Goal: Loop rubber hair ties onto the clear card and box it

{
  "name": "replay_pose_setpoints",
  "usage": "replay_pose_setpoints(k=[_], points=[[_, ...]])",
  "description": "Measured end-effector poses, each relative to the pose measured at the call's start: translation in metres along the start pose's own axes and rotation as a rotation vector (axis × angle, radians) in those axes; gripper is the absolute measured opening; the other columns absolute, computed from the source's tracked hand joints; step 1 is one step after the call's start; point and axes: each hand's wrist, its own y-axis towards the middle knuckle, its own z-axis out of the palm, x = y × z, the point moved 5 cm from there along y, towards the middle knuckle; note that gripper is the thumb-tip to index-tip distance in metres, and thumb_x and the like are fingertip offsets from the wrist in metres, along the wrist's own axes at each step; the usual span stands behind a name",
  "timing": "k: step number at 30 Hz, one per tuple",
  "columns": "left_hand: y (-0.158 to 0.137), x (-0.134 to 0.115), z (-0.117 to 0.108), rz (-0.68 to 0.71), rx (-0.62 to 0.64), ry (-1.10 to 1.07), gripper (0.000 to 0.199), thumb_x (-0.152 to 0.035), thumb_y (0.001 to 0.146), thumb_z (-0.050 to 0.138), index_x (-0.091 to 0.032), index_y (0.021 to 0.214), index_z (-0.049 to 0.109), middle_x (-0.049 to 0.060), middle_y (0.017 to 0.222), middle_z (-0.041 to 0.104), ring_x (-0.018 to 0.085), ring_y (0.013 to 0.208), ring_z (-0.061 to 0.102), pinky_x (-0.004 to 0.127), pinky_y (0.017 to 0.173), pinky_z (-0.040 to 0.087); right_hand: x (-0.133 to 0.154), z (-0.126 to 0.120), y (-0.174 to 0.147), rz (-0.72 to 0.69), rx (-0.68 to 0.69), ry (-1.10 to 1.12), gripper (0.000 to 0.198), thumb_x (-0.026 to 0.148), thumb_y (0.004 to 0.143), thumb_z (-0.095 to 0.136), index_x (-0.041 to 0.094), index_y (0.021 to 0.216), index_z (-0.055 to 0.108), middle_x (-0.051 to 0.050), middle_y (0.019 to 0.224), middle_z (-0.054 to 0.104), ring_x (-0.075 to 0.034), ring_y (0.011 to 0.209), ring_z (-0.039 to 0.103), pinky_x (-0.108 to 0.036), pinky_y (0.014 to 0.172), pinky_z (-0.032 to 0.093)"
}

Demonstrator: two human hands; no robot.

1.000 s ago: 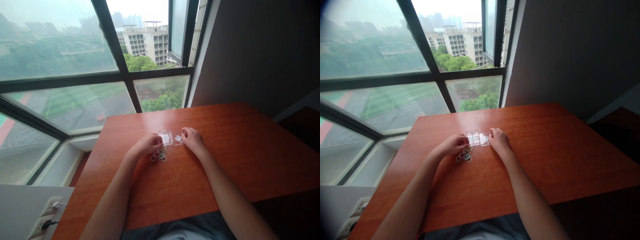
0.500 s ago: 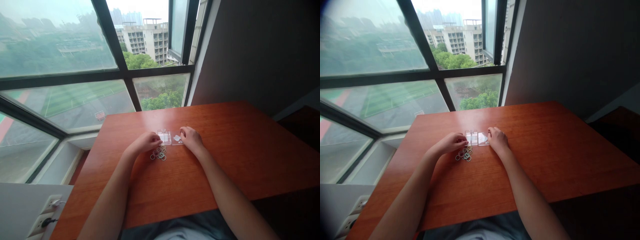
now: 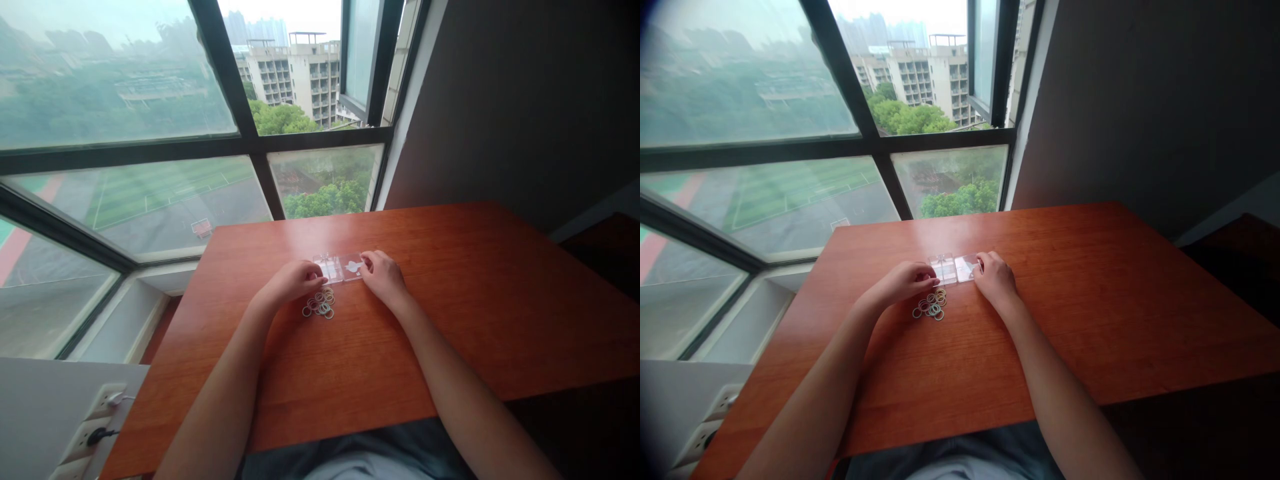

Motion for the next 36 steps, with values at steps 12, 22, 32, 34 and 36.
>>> replay_pose_setpoints(k=[12, 22, 32, 34, 36], points=[[-0.01, 0.024, -0.02, -0.139, -0.097, -0.098, 0.039, -0.052, 0.075, 0.063, -0.018, 0.094, 0.062, 0.003, 0.077, 0.065, 0.015, 0.068, 0.058, 0.023, 0.059, 0.041, -0.004, -0.002, 0.001, 0.086, 0.001, -0.013, 0.027, 0.025, 0.083, 0.051, 0.021, 0.106, 0.064, -0.006, 0.1, 0.06, -0.017, 0.083, 0.057, -0.026, 0.076, 0.042], [-0.006, 0.015, -0.009, -0.083, -0.045, -0.069, 0.025, -0.04, 0.08, 0.059, -0.018, 0.092, 0.06, 0.002, 0.075, 0.066, 0.014, 0.064, 0.057, 0.023, 0.057, 0.038, -0.001, -0.003, -0.003, 0.124, 0.089, -0.101, 0.032, 0.023, 0.083, 0.05, 0.023, 0.112, 0.062, -0.007, 0.105, 0.064, -0.019, 0.09, 0.06, -0.027, 0.071, 0.041], [-0.002, -0.003, -0.006, 0.029, -0.047, 0.049, 0.017, -0.023, 0.079, 0.054, -0.017, 0.079, 0.069, 0.002, 0.07, 0.063, 0.011, 0.059, 0.05, 0.021, 0.057, 0.034, 0.0, -0.002, -0.002, 0.141, 0.153, -0.212, 0.024, 0.026, 0.087, 0.048, 0.025, 0.107, 0.061, -0.007, 0.1, 0.068, -0.022, 0.087, 0.063, -0.028, 0.066, 0.039], [-0.002, -0.003, -0.006, 0.049, -0.039, 0.052, 0.017, -0.022, 0.078, 0.053, -0.016, 0.076, 0.069, 0.003, 0.07, 0.063, 0.011, 0.059, 0.05, 0.021, 0.057, 0.034, 0.001, -0.003, -0.002, 0.136, 0.152, -0.215, 0.024, 0.026, 0.087, 0.048, 0.025, 0.107, 0.061, -0.007, 0.101, 0.068, -0.021, 0.087, 0.063, -0.027, 0.066, 0.039], [-0.002, -0.003, -0.006, 0.06, -0.039, 0.041, 0.017, -0.024, 0.079, 0.054, -0.016, 0.077, 0.069, 0.003, 0.071, 0.064, 0.011, 0.06, 0.051, 0.021, 0.057, 0.035, 0.001, -0.003, -0.003, 0.129, 0.15, -0.215, 0.023, 0.027, 0.087, 0.048, 0.025, 0.106, 0.061, -0.007, 0.1, 0.069, -0.021, 0.086, 0.063, -0.027, 0.065, 0.038]])
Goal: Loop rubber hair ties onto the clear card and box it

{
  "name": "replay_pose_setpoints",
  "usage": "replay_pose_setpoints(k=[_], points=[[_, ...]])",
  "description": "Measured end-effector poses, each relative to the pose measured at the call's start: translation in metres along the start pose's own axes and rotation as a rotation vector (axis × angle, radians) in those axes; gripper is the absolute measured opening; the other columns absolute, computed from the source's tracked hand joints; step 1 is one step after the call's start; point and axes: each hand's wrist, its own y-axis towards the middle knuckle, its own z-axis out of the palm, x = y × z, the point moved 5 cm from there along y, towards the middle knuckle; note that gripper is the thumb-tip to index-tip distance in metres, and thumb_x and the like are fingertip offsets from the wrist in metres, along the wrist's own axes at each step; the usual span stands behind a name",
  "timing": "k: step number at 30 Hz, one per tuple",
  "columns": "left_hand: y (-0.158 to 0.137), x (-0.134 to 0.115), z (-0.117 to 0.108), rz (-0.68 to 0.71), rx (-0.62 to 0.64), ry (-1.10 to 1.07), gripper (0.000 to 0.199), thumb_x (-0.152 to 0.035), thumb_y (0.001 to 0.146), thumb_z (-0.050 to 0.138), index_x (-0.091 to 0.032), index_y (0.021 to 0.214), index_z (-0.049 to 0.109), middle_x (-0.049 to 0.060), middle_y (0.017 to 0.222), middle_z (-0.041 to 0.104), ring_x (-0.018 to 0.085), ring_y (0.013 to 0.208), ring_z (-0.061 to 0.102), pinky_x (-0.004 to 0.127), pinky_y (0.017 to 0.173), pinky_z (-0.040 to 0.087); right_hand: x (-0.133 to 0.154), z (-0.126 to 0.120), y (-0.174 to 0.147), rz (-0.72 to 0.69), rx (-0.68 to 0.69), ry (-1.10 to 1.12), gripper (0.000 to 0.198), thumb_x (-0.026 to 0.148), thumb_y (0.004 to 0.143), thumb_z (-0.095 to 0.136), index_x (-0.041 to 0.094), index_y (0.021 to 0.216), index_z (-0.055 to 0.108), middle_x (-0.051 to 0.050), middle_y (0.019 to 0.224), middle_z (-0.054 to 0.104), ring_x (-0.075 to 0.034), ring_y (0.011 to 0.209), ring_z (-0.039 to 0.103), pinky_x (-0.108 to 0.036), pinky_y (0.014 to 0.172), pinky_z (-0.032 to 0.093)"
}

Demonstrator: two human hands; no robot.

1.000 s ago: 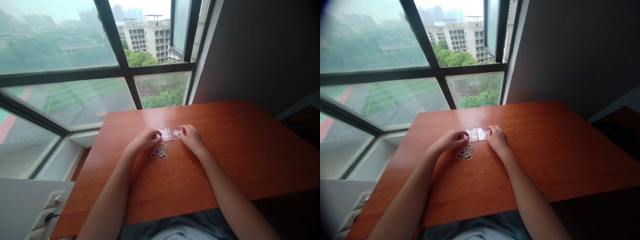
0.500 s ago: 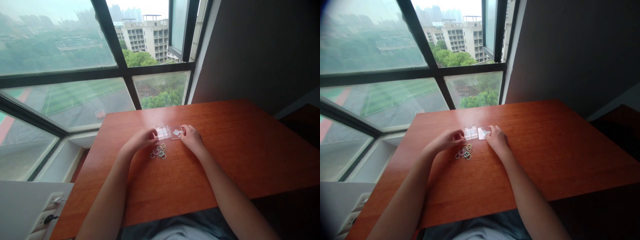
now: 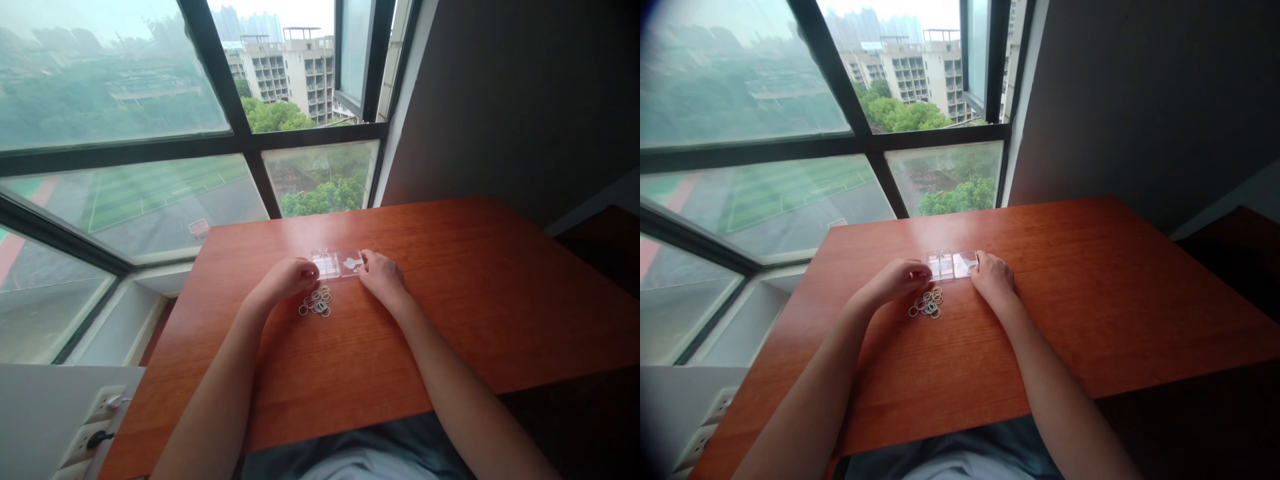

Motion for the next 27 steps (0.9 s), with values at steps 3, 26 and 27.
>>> replay_pose_setpoints(k=[3, 26, 27], points=[[0.0, 0.001, 0.001, 0.005, 0.011, -0.02, 0.017, -0.026, 0.079, 0.055, -0.016, 0.077, 0.069, 0.003, 0.072, 0.064, 0.012, 0.061, 0.052, 0.021, 0.058, 0.035, 0.001, 0.0, 0.0, -0.01, -0.007, 0.003, 0.023, 0.027, 0.087, 0.049, 0.025, 0.106, 0.061, -0.006, 0.099, 0.069, -0.021, 0.085, 0.063, -0.027, 0.064, 0.038], [-0.012, -0.027, 0.02, -0.133, 0.312, 0.021, 0.013, -0.026, 0.065, 0.066, -0.021, 0.078, 0.064, -0.001, 0.071, 0.065, 0.012, 0.056, 0.051, 0.022, 0.05, 0.03, 0.008, -0.012, -0.004, -0.108, -0.17, 0.221, 0.028, 0.024, 0.085, 0.05, 0.021, 0.11, 0.064, -0.005, 0.097, 0.067, -0.017, 0.081, 0.058, -0.025, 0.07, 0.04], [-0.011, -0.028, 0.022, -0.121, 0.312, 0.02, 0.009, -0.023, 0.067, 0.062, -0.021, 0.075, 0.063, -0.001, 0.069, 0.065, 0.012, 0.055, 0.051, 0.022, 0.05, 0.03, 0.009, -0.012, -0.004, -0.133, -0.167, 0.25, 0.028, 0.023, 0.085, 0.051, 0.02, 0.11, 0.064, -0.005, 0.096, 0.067, -0.017, 0.081, 0.059, -0.025, 0.072, 0.04]])
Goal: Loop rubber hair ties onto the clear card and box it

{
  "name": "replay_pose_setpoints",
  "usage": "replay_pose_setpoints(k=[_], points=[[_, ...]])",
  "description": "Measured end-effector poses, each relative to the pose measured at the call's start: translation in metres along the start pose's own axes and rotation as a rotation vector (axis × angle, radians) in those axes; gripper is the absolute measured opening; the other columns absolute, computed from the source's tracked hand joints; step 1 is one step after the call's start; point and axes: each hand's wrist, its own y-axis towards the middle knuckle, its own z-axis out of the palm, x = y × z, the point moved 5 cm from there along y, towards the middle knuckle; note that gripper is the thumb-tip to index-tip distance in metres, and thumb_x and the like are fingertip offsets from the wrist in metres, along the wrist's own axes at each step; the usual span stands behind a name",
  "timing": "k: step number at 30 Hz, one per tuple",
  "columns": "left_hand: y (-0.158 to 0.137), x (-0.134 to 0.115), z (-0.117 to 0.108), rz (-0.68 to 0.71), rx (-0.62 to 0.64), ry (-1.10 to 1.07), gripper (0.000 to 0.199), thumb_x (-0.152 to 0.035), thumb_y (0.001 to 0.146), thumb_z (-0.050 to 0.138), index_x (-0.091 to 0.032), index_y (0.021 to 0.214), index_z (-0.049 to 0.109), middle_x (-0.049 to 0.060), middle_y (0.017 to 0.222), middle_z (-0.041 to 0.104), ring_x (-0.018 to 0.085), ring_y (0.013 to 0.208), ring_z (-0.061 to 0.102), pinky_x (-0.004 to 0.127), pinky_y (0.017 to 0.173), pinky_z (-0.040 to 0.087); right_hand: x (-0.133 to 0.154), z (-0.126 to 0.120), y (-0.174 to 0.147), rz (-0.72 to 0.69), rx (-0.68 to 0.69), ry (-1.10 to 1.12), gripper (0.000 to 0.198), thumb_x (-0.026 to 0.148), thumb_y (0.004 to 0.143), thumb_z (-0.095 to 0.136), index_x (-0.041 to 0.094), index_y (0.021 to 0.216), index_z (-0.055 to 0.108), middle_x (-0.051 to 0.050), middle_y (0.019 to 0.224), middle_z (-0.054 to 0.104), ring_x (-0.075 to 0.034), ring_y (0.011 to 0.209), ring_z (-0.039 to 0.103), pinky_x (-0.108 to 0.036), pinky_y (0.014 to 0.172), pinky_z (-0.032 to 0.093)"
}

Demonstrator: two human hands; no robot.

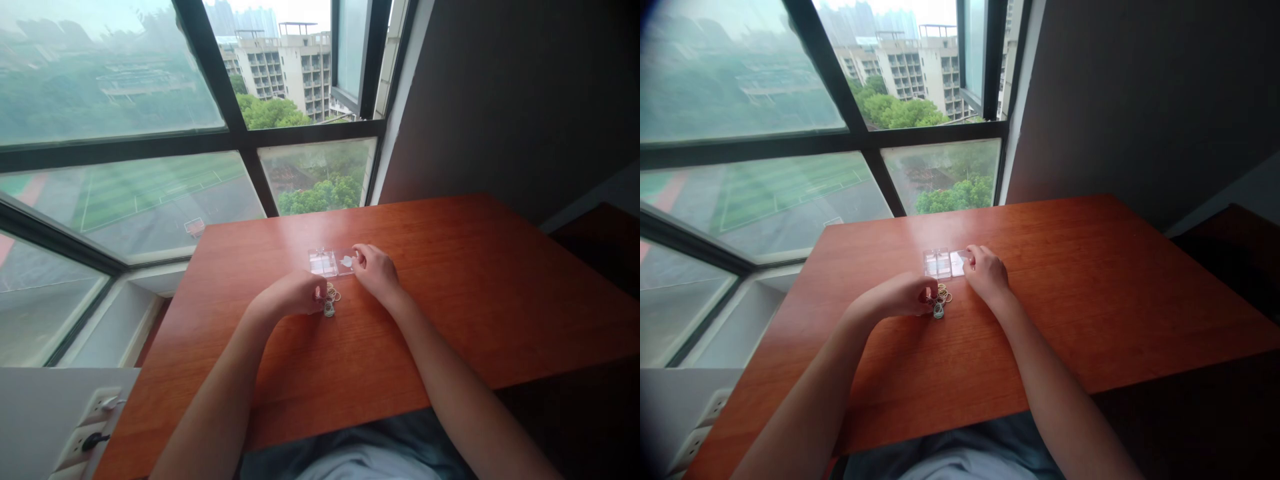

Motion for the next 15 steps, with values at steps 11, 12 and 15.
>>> replay_pose_setpoints(k=[11, 12, 15], points=[[0.0, -0.001, -0.009, 0.065, -0.053, -0.061, 0.021, -0.027, 0.08, 0.053, -0.021, 0.093, 0.068, 0.001, 0.075, 0.069, 0.012, 0.059, 0.058, 0.021, 0.055, 0.036, 0.023, 0.004, -0.013, -0.294, 0.315, 0.174, 0.017, 0.023, 0.085, 0.054, 0.021, 0.092, 0.07, 0.0, 0.074, 0.067, -0.013, 0.067, 0.057, -0.022, 0.063, 0.037], [-0.001, 0.0, -0.011, 0.064, -0.055, -0.066, 0.022, -0.027, 0.08, 0.053, -0.021, 0.095, 0.067, 0.001, 0.076, 0.069, 0.012, 0.061, 0.058, 0.021, 0.056, 0.037, 0.023, 0.006, -0.014, -0.303, 0.337, 0.16, 0.018, 0.022, 0.084, 0.055, 0.022, 0.093, 0.07, 0.0, 0.072, 0.067, -0.013, 0.067, 0.057, -0.022, 0.062, 0.036], [-0.005, 0.006, -0.018, 0.044, -0.082, -0.047, 0.023, -0.024, 0.078, 0.053, -0.022, 0.095, 0.067, 0.001, 0.078, 0.069, 0.012, 0.063, 0.058, 0.021, 0.057, 0.037, 0.023, 0.011, -0.017, -0.319, 0.387, 0.105, 0.02, 0.021, 0.082, 0.057, 0.024, 0.096, 0.07, 0.0, 0.074, 0.068, -0.013, 0.067, 0.057, -0.023, 0.062, 0.035]])
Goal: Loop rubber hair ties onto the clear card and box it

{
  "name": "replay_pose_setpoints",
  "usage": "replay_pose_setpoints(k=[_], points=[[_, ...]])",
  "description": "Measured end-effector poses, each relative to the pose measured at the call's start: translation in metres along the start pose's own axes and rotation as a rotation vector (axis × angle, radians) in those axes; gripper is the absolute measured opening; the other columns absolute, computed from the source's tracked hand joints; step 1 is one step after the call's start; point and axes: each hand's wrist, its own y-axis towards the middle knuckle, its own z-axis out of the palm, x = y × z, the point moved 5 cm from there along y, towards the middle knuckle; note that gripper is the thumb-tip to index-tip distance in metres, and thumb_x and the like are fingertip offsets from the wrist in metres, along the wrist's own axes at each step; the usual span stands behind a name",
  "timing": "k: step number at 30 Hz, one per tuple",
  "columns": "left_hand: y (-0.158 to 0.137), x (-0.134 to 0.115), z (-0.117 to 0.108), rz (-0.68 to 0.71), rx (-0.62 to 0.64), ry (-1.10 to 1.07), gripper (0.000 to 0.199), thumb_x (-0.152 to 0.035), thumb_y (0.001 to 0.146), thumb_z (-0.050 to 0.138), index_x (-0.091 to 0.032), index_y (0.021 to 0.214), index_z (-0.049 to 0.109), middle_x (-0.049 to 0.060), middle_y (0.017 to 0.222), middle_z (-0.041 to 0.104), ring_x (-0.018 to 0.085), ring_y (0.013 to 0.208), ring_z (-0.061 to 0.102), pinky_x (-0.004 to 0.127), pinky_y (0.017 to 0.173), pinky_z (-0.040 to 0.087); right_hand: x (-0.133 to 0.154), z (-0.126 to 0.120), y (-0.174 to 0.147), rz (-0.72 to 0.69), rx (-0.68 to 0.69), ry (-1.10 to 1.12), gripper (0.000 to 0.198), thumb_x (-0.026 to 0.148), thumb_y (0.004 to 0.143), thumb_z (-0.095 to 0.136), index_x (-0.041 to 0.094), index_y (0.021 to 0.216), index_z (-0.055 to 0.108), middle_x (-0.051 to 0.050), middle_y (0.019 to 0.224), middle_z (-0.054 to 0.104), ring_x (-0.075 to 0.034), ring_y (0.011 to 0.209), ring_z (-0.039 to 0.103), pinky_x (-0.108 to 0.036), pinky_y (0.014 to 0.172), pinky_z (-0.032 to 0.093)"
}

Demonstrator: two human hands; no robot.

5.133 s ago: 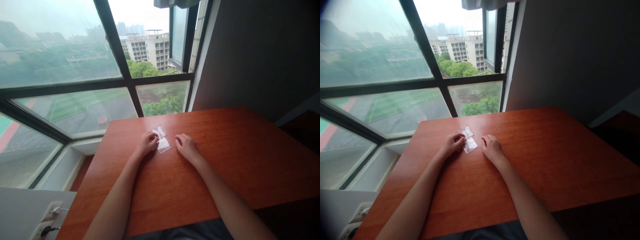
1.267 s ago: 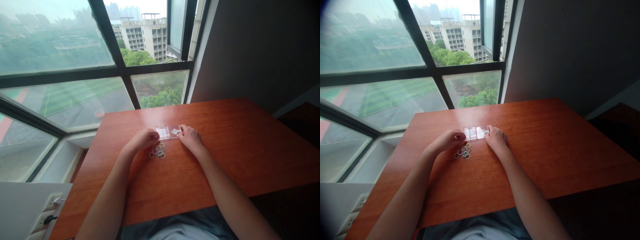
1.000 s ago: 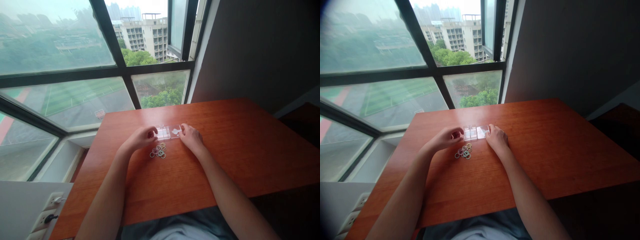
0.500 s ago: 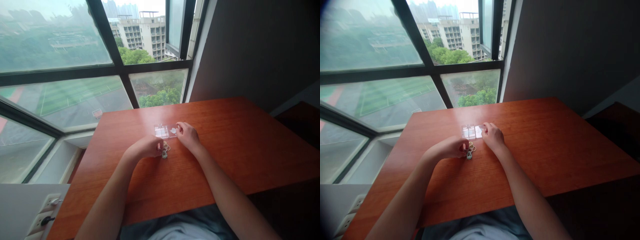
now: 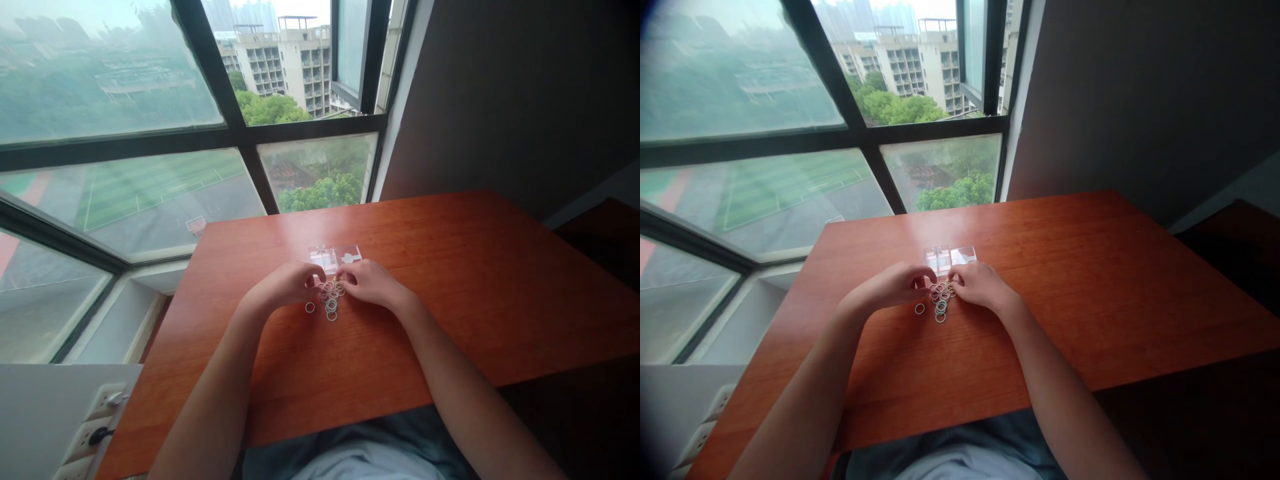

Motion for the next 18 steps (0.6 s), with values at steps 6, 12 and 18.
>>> replay_pose_setpoints(k=[6, 12, 18], points=[[-0.006, 0.012, 0.004, -0.15, 0.131, 0.034, 0.021, -0.032, 0.065, 0.068, -0.021, 0.083, 0.066, -0.001, 0.079, 0.069, 0.014, 0.065, 0.059, 0.021, 0.053, 0.035, -0.001, 0.006, -0.001, 0.01, 0.066, -0.028, 0.012, 0.023, 0.08, 0.06, 0.023, 0.087, 0.069, -0.001, 0.076, 0.068, -0.013, 0.07, 0.057, -0.022, 0.061, 0.034], [-0.006, 0.006, 0.006, -0.172, 0.116, 0.111, 0.022, -0.031, 0.063, 0.069, -0.021, 0.081, 0.064, 0.0, 0.079, 0.068, 0.014, 0.064, 0.057, 0.022, 0.052, 0.033, -0.002, 0.005, -0.001, -0.002, 0.058, 0.017, 0.011, 0.022, 0.08, 0.059, 0.022, 0.086, 0.069, 0.001, 0.073, 0.067, -0.011, 0.066, 0.055, -0.022, 0.06, 0.033], [0.001, -0.002, 0.009, -0.124, 0.081, 0.209, 0.01, -0.026, 0.069, 0.06, -0.019, 0.073, 0.065, 0.001, 0.067, 0.064, 0.012, 0.054, 0.048, 0.024, 0.05, 0.027, -0.002, 0.001, 0.0, 0.006, 0.033, 0.021, 0.011, 0.022, 0.081, 0.058, 0.022, 0.083, 0.069, 0.001, 0.07, 0.066, -0.011, 0.066, 0.054, -0.022, 0.059, 0.032]])
